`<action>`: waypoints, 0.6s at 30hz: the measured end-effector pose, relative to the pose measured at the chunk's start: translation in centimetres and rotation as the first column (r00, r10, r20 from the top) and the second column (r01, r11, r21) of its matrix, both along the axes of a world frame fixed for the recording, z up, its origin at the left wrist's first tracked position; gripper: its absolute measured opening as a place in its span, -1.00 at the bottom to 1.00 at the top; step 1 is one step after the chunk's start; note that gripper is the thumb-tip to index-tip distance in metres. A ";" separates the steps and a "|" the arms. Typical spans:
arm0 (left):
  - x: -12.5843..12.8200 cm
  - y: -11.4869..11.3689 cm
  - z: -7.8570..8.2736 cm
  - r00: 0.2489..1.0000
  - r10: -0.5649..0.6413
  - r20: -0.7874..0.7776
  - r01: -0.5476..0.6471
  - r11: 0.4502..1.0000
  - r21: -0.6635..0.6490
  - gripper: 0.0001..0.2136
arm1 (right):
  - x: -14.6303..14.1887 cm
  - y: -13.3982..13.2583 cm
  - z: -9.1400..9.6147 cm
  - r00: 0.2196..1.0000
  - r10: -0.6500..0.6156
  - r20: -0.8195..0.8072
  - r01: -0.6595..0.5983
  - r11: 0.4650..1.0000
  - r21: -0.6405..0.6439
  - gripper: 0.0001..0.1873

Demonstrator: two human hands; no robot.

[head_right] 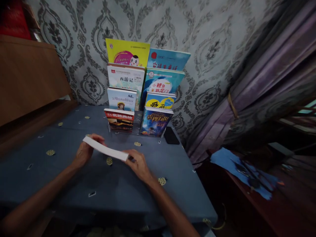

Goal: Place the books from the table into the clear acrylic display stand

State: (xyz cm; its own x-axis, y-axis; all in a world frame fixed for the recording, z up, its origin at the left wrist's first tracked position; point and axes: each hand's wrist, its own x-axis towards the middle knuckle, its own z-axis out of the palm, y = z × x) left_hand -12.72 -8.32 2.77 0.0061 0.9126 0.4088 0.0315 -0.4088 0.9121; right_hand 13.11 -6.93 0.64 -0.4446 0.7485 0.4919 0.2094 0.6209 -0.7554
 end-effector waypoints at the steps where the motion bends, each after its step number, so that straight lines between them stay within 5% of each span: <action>1: 0.1 -0.2 -0.2 1.000 -0.020 -0.012 0.020 1.000 0.018 -0.32 | 0.2 -0.2 0.0 1.000 0.014 0.012 -0.014 1.000 -0.002 -0.69; 11: 0.0 -1.1 0.3 0.995 -0.077 -0.066 0.078 0.997 0.007 -0.32 | 0.7 -1.2 1.3 0.996 0.009 0.092 -0.021 0.991 0.130 -0.62; 18: -0.1 -0.8 0.0 0.995 0.048 -0.091 -0.050 0.999 -0.016 -0.30 | -1.6 -3.5 4.0 0.969 -0.122 -0.217 0.173 0.957 0.233 -0.65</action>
